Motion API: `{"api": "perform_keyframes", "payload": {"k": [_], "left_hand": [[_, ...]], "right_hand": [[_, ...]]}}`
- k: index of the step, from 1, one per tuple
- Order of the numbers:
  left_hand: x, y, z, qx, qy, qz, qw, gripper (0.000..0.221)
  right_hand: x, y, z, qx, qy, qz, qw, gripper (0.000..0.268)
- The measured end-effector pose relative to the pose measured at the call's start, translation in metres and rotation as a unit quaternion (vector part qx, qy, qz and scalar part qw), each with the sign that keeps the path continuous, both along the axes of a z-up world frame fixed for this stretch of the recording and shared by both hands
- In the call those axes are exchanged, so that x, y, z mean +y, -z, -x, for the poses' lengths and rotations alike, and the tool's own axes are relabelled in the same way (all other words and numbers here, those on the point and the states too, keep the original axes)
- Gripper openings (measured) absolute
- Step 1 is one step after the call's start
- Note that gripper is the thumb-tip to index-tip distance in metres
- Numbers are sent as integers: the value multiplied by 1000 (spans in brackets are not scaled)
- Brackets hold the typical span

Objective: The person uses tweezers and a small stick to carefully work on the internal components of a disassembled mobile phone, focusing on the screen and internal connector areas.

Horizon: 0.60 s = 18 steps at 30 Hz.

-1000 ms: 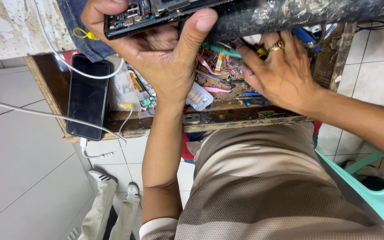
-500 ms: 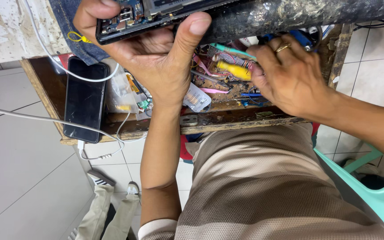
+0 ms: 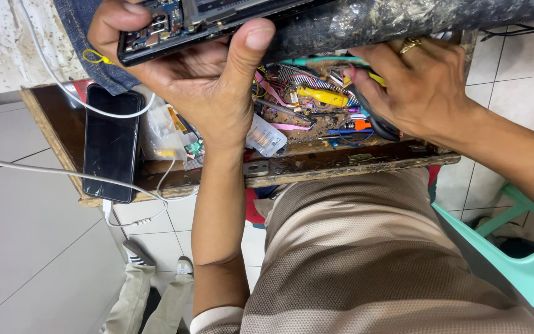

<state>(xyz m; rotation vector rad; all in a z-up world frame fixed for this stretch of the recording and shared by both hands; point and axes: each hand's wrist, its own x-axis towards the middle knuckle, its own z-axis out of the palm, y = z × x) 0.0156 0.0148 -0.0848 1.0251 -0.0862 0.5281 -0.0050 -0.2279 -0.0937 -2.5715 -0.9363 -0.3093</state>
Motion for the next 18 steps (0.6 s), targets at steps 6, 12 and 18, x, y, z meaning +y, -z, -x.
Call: {"api": "perform_keyframes", "payload": {"k": [6,12,18], "left_hand": [[0,1,-2,-3,-5,1,1000,77],[-4,2,0,-6,-2,3,1000,76],[-2,-2,0,-9,-3,4,1000,76]], "right_hand": [[-32,-12,11,-2,6,-40,999,14],[-37,-6,30,-41,78,168,982,20],[6,-50,32,6,7,192,981,49]]}}
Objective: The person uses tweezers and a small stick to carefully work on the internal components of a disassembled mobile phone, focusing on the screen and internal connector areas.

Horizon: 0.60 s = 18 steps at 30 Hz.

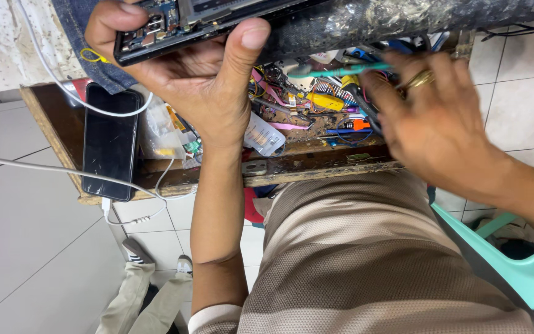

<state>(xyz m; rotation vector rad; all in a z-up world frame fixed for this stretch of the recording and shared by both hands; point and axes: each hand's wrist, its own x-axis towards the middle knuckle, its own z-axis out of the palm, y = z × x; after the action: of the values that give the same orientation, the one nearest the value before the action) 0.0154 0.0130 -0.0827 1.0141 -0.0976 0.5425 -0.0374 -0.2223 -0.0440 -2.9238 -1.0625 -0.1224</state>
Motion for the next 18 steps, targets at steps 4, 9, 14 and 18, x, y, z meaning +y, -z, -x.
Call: {"api": "perform_keyframes", "payload": {"k": [4,9,14,18], "left_hand": [[3,-3,0,-2,8,1,1000,76],[1,-4,-4,-3,25,4,1000,76],[6,3,3,7,18,7,1000,76],[4,6,5,12,25,10,1000,76]], "right_hand": [[36,26,-6,88,-104,-67,988,33],[55,66,-17,39,-85,-48,994,32],[39,82,-28,83,-63,-145,984,18],[45,83,-27,119,-107,-193,968,19]]}}
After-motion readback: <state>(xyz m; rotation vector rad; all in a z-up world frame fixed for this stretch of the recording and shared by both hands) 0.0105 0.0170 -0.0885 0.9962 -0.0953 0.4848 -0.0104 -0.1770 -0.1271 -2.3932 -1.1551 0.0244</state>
